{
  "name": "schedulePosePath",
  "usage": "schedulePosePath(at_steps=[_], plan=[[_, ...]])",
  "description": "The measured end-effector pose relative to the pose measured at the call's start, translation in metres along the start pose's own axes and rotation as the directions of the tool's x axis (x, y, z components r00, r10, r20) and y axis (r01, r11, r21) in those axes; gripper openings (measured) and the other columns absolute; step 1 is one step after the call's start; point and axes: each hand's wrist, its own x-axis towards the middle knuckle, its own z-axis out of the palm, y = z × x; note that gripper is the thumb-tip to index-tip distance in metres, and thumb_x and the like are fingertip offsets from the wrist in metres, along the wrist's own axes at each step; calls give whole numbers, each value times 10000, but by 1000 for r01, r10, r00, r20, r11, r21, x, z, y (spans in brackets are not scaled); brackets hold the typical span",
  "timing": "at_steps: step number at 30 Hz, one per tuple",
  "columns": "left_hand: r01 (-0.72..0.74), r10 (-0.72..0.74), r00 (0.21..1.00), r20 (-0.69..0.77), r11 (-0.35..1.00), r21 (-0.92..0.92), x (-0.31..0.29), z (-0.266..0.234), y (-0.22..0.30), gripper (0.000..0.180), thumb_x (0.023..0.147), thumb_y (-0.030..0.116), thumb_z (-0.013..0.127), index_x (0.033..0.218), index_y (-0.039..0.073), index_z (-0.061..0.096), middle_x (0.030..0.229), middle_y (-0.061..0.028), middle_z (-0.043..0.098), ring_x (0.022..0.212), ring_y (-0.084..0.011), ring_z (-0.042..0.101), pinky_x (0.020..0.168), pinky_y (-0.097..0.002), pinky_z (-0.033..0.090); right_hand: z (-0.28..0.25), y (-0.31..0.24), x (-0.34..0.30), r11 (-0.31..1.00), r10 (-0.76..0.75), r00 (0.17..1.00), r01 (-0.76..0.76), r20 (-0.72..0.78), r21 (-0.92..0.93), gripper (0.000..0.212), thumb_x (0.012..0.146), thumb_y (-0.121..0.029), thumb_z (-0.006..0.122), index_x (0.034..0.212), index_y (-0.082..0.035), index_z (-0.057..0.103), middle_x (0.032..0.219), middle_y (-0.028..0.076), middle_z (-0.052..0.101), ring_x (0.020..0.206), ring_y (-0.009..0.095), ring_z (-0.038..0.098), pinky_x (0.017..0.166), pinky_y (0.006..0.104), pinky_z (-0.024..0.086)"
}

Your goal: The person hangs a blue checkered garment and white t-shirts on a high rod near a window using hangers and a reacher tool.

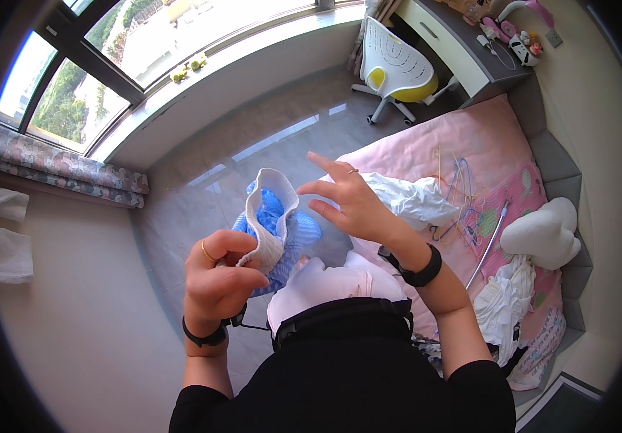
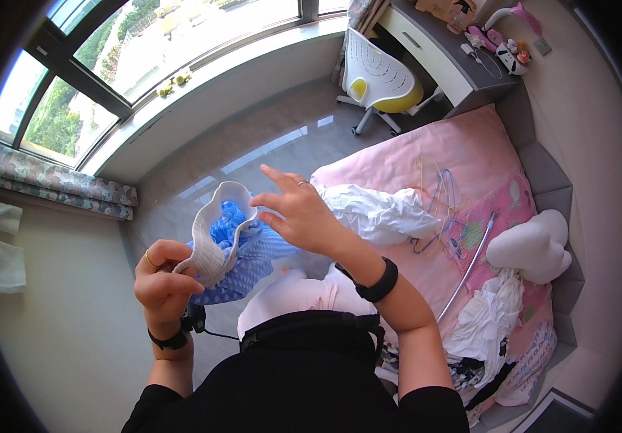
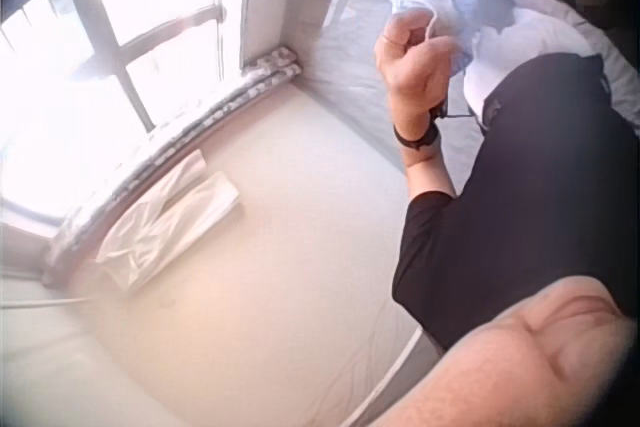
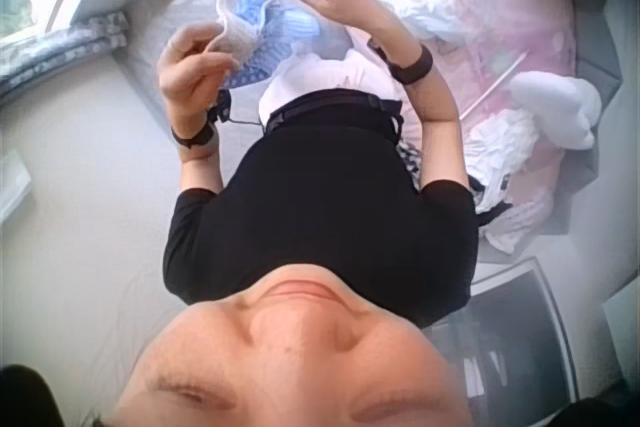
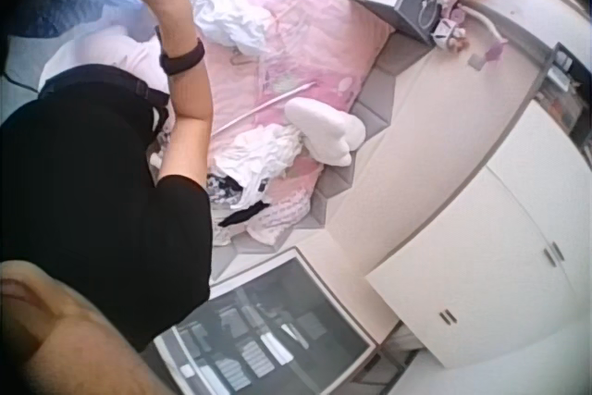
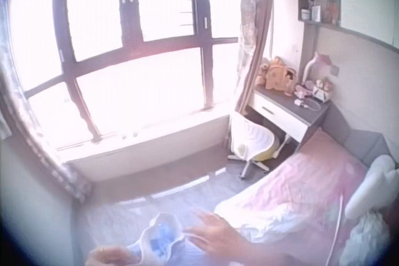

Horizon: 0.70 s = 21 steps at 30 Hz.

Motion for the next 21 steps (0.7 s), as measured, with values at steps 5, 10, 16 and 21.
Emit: schedulePosePath(at_steps=[5, 10, 16, 21], plan=[[45, -30, 983, -180, 996, 80, -2, -8, 18, 92, 587, -27, 577, 613, 57, 606, 737, -88, 506, 587, -136, 465, 495, -224, 331, 63, 51, 10, 955, 123, 914, -215, 388, 203, 164, 699, -36, 563, 852, -6, 615, 905, 167, 592, 827, 295, 570, 761, 333, 452], [358, -263, 930, -257, 809, 466, -11, -58, -10, 150, 676, -89, 430, 674, -12, 559, 784, -82, 509, 695, -157, 489, 591, -225, 379, -2, 43, 37, 984, 162, 986, -165, -44, -73, 140, 678, 11, 487, 722, 2, 619, 817, 115, 607, 726, 289, 581, 673, 330, 473], [592, -611, 780, -136, 650, 476, -27, -57, -43, 267, 707, -44, 379, 829, -14, 615, 839, -135, 590, 785, -200, 555, 728, -272, 421, -47, 8, 65, 962, -7, 1000, 10, 14, -274, 123, 664, -24, 511, 704, -22, 628, 761, 71, 603, 644, 252, 580, 586, 324, 468], [580, -520, 811, -269, 650, 491, -27, -44, -54, 467, 677, -58, 371, 1116, 7, 516, 965, -161, 586, 810, -201, 566, 745, -270, 426, -68, -2, 45, 956, 39, 998, -53, -54, -288, 110, 663, -48, 525, 682, -41, 633, 702, 73, 588, 627, 261, 572, 570, 332, 464]])
